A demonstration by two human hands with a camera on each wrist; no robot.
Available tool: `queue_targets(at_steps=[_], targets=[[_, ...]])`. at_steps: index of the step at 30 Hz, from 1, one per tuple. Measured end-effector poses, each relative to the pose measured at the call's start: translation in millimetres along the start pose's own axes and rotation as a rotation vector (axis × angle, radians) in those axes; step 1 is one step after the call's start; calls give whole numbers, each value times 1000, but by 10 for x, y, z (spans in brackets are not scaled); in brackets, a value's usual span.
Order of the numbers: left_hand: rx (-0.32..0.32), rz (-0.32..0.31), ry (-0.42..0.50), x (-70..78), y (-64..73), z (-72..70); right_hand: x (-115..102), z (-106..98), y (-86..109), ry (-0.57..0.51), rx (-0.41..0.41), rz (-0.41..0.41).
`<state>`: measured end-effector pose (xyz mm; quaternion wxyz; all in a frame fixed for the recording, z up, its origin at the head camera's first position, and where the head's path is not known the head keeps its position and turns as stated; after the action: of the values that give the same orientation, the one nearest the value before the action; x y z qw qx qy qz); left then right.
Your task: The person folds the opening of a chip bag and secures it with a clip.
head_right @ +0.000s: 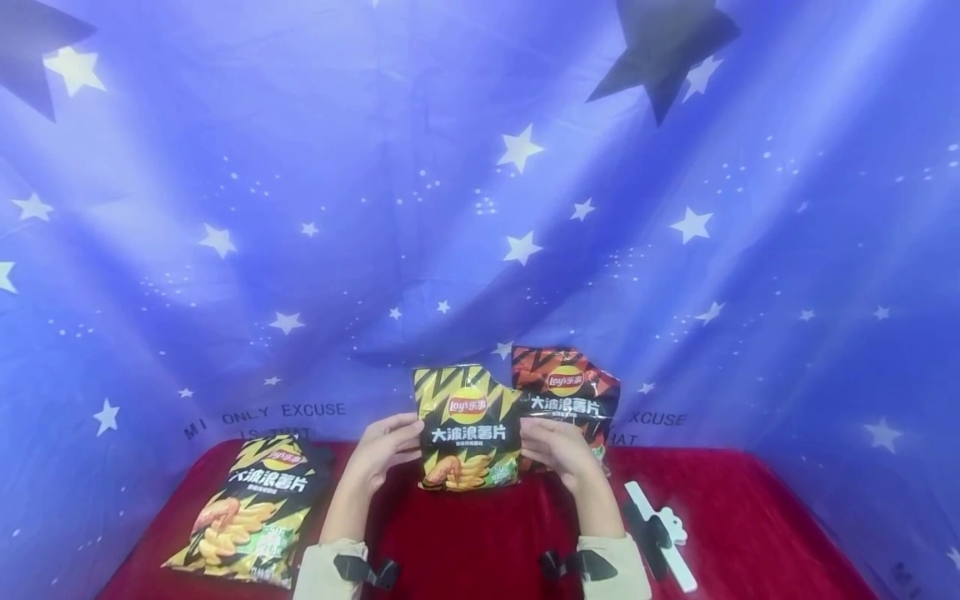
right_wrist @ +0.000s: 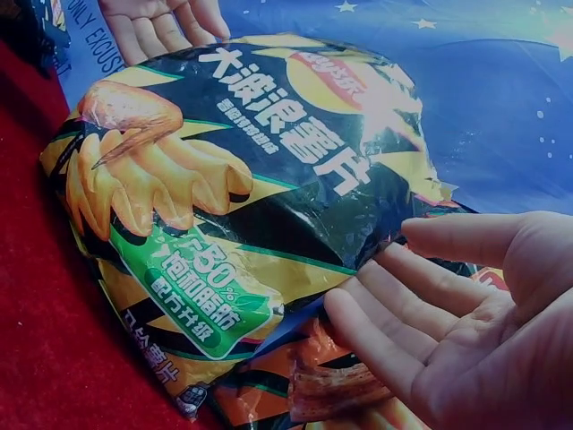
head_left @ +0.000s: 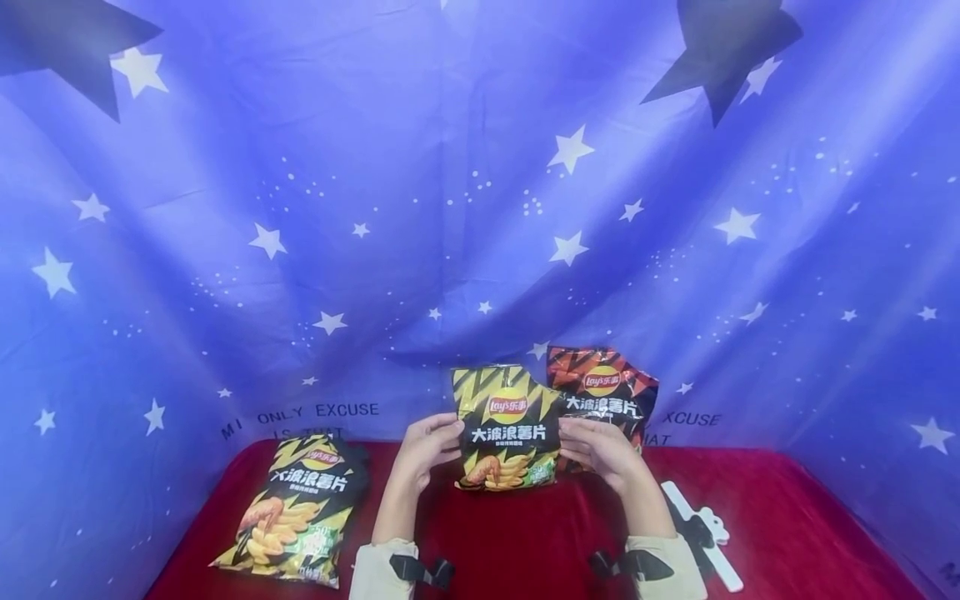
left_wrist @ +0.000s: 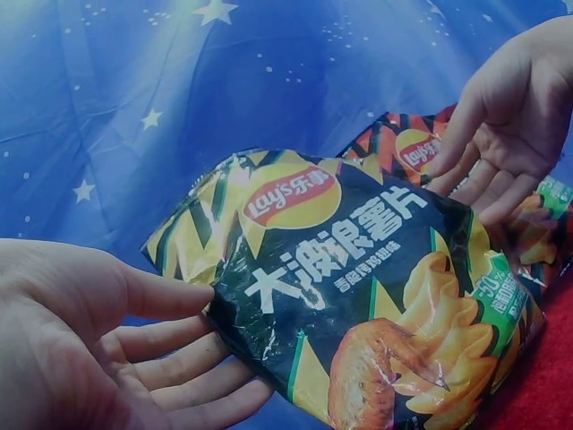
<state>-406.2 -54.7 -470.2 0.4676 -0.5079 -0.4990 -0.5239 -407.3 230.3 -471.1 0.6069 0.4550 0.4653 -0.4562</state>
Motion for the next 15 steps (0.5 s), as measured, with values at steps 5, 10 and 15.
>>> queue_targets(at_steps=[5,10,15], targets=[[-9,7,4,13,9,16,-4,-13,3,-2,3,-2],[-10,8,-1,37,22,22,-22,-18,13,-27,36,-4],[-27,19,-20,105,55,10,-73,4,48,-60,44,-7]])
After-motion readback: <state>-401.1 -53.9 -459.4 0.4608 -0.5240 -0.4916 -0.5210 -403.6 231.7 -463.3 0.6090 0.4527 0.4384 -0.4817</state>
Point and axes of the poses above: each hand's wrist, its own y-axis away from the middle knuckle, its own z-axis out of the palm, x = y × z, the point moved 6 cm from there along -y, towards the middle knuckle, and after that the axes turned 7 degrees about -y, right-handed, at the moved point
